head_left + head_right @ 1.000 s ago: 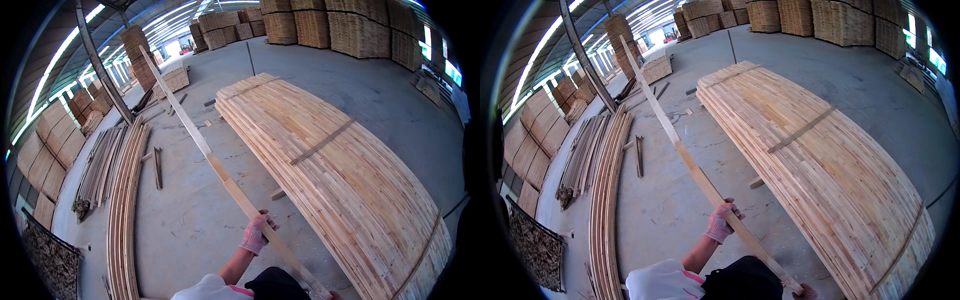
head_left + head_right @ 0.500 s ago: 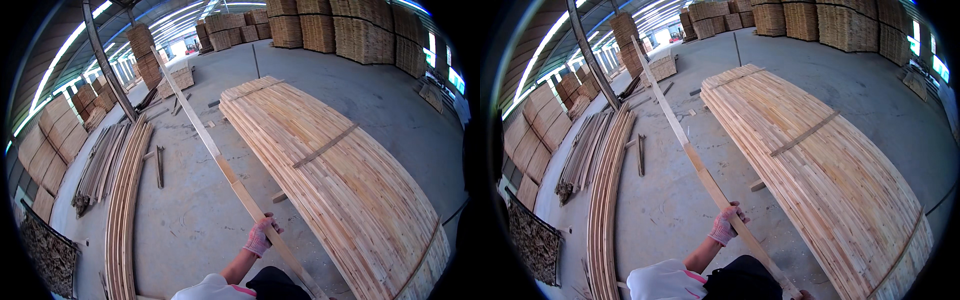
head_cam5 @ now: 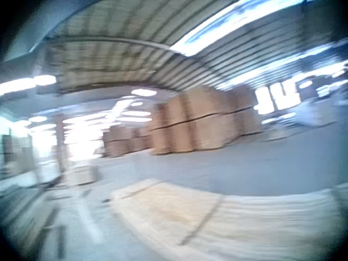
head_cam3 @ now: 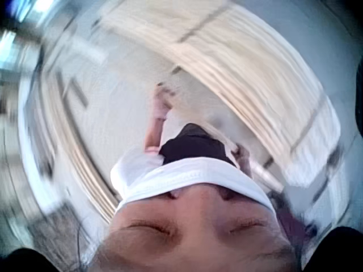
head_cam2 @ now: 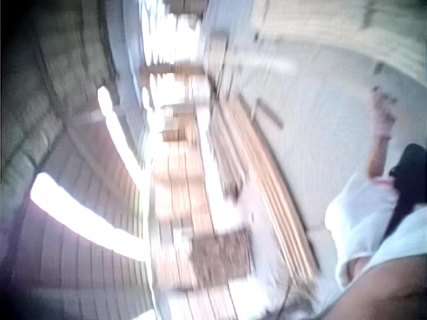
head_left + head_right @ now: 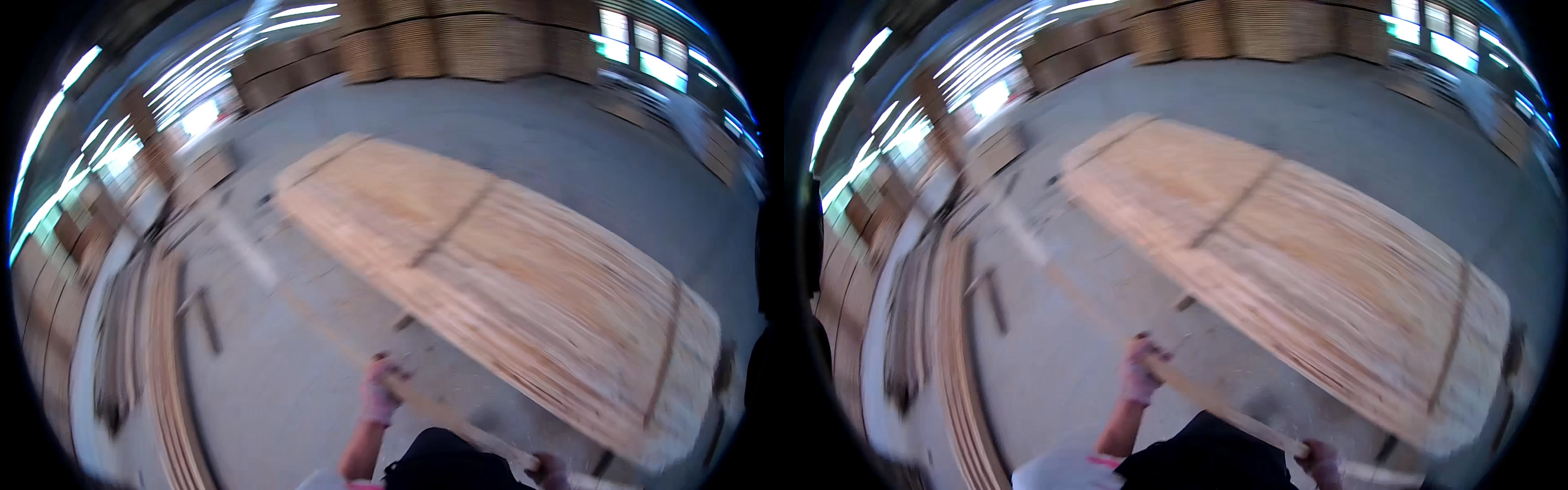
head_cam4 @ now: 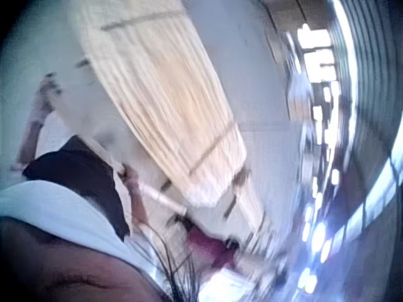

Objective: The person picks up long, thin wooden strips from the floor and carries them to a planer machine. They feed the strips through the machine to smooth the surface, then stack the processed wood onto a pile. Another worker is seen in the background organizing similar wooden strips.

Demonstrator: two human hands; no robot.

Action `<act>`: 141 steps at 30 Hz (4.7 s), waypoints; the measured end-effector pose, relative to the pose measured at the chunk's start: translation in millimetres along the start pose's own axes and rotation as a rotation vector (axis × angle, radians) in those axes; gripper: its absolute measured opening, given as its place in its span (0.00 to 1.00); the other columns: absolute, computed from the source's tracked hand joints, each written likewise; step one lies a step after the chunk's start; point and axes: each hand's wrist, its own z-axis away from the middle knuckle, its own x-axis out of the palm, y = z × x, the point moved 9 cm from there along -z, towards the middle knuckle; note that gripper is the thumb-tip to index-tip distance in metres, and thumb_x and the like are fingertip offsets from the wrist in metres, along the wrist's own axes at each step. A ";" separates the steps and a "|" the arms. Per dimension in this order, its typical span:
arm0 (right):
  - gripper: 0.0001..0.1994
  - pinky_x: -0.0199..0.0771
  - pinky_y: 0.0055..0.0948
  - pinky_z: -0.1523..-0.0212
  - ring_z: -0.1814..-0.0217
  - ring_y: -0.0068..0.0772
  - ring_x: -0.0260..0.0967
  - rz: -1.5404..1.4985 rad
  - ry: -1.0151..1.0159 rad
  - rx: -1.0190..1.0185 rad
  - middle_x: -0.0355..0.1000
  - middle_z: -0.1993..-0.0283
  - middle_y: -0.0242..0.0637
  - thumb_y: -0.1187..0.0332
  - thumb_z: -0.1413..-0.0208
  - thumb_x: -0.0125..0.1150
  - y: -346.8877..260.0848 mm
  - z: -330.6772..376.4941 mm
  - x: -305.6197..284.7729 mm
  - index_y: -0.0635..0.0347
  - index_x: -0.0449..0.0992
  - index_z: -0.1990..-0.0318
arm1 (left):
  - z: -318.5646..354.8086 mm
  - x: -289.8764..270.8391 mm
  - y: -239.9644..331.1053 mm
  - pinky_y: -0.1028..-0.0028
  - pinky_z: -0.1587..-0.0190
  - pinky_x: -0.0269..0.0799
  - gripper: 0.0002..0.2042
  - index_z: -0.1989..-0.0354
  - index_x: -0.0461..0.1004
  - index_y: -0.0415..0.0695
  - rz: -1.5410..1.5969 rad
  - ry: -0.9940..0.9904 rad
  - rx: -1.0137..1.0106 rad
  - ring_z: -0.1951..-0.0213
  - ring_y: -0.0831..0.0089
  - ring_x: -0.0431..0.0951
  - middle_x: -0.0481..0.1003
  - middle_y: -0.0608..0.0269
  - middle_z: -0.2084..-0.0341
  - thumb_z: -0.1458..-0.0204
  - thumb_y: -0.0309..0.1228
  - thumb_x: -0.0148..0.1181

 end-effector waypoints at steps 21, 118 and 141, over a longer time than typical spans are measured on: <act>0.19 0.70 0.41 0.60 0.59 0.44 0.71 0.683 0.291 -0.283 0.73 0.65 0.37 0.54 0.59 0.64 -170.2 42.4 -84.2 0.48 0.74 0.58 | 2.7 78.7 -5.9 0.73 0.71 0.69 0.10 0.63 0.67 0.49 -0.049 -0.093 0.109 0.78 0.78 0.65 0.65 0.72 0.77 0.53 0.35 0.55; 0.17 0.71 0.43 0.60 0.62 0.46 0.72 0.995 0.087 0.150 0.73 0.66 0.40 0.56 0.61 0.65 -351.5 -244.8 85.5 0.51 0.72 0.64 | -487.8 -107.9 -34.0 0.60 0.70 0.74 0.20 0.73 0.68 0.43 0.186 0.377 -0.199 0.77 0.61 0.72 0.70 0.60 0.80 0.51 0.51 0.50; 0.11 0.71 0.40 0.72 0.71 0.42 0.73 0.999 -0.019 0.387 0.71 0.76 0.37 0.58 0.57 0.60 -253.1 -318.3 36.3 0.50 0.69 0.68 | -435.3 -161.8 -361.4 0.57 0.49 0.68 0.16 0.57 0.68 0.44 0.063 0.379 -0.621 0.60 0.62 0.73 0.74 0.61 0.66 0.48 0.42 0.57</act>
